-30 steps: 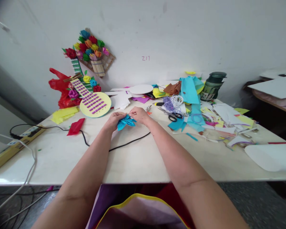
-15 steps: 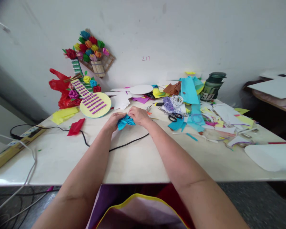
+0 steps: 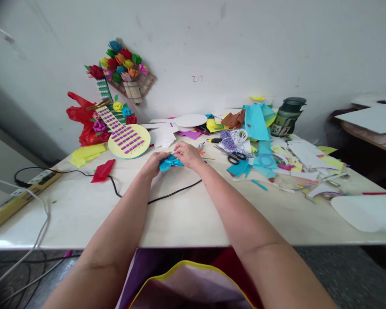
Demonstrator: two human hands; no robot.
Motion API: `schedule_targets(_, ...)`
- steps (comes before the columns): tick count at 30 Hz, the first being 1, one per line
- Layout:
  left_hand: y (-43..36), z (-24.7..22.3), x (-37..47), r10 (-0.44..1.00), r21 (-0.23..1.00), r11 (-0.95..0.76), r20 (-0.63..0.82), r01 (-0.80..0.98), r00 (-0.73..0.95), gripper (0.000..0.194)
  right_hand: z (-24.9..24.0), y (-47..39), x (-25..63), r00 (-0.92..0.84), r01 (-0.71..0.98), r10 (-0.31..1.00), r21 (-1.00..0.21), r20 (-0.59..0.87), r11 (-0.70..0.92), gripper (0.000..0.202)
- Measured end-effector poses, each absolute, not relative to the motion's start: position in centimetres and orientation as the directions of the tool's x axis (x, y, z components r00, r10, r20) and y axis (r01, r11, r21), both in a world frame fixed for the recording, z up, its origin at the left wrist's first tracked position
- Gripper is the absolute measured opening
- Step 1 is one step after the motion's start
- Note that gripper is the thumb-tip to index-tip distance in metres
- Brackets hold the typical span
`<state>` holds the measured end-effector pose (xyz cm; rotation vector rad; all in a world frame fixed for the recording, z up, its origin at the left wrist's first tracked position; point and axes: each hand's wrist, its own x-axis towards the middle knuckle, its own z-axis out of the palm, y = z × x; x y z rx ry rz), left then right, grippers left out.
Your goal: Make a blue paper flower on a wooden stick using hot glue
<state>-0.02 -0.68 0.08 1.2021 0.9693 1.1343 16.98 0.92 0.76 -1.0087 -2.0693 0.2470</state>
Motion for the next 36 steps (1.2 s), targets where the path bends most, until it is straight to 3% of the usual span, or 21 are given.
schedule_targets(5, -0.8, 0.2, 0.0, 0.979, 0.996, -0.015, 0.034, -0.092, 0.203, 0.031, 0.6, 1.3, 17.0, -0.324, 0.477, 0.754, -0.589, 0.572, 0.652, 0.006)
schedule_targets(14, -0.9, 0.2, -0.1, 0.980, 0.992, -0.093, 0.106, -0.082, 0.169, 0.038, 0.3, 1.9, 17.3, -0.348, 0.370, 0.765, -0.671, 0.542, 0.643, 0.009)
schedule_targets(22, -1.2, 0.5, 0.0, 0.972, 0.990, -0.120, 0.132, -0.073, 0.194, 0.040, 0.5, 2.1, 18.2, -0.470, 0.405, 0.718, -0.597, 0.513, 0.692, 0.019)
schedule_targets(36, -1.2, 0.6, -0.2, 0.968, 0.993, -0.106, 0.114, -0.048, 0.223, 0.030, 0.6, 2.1, 18.5, -0.477, 0.520, 0.711, -0.487, 0.517, 0.702, 0.017)
